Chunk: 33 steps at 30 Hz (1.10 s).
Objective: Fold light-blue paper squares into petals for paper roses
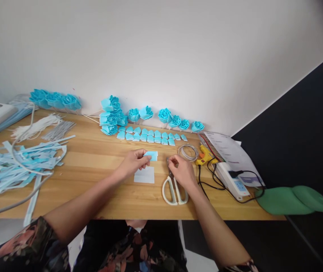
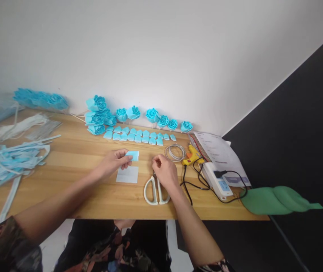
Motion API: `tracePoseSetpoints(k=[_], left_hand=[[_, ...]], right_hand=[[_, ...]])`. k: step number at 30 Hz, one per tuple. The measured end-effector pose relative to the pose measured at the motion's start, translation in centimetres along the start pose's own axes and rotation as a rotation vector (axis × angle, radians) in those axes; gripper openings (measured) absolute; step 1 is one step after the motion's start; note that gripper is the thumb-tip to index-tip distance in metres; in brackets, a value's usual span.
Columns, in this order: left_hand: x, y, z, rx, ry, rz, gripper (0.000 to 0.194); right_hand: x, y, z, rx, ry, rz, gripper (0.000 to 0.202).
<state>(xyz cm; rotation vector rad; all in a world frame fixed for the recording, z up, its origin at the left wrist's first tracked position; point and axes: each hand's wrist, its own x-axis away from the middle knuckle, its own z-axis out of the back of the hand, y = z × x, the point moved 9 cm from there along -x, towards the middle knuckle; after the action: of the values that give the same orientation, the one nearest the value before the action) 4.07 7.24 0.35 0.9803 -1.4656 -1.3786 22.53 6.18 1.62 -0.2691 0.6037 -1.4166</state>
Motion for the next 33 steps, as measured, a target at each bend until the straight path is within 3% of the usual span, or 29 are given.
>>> tracePoseSetpoints(k=[5,13,19,33], left_hand=[[0.1,0.0,0.0,-0.002,0.000,0.014,0.028],[0.1,0.0,0.0,-0.028,-0.002,0.008,0.030],[0.2,0.2,0.0,-0.034,-0.008,-0.002,0.029],[0.3,0.3,0.0,-0.021,-0.008,-0.006,0.028]], right_hand=[[-0.3,1.6,-0.4,-0.145,-0.022,-0.125,0.014],[-0.3,2.5,-0.7,-0.309,-0.024,-0.128,0.015],[0.1,1.2,-0.4,-0.231,-0.050,-0.032,0.022],[0.2,0.8,-0.7,-0.184,-0.054,-0.004,0.015]])
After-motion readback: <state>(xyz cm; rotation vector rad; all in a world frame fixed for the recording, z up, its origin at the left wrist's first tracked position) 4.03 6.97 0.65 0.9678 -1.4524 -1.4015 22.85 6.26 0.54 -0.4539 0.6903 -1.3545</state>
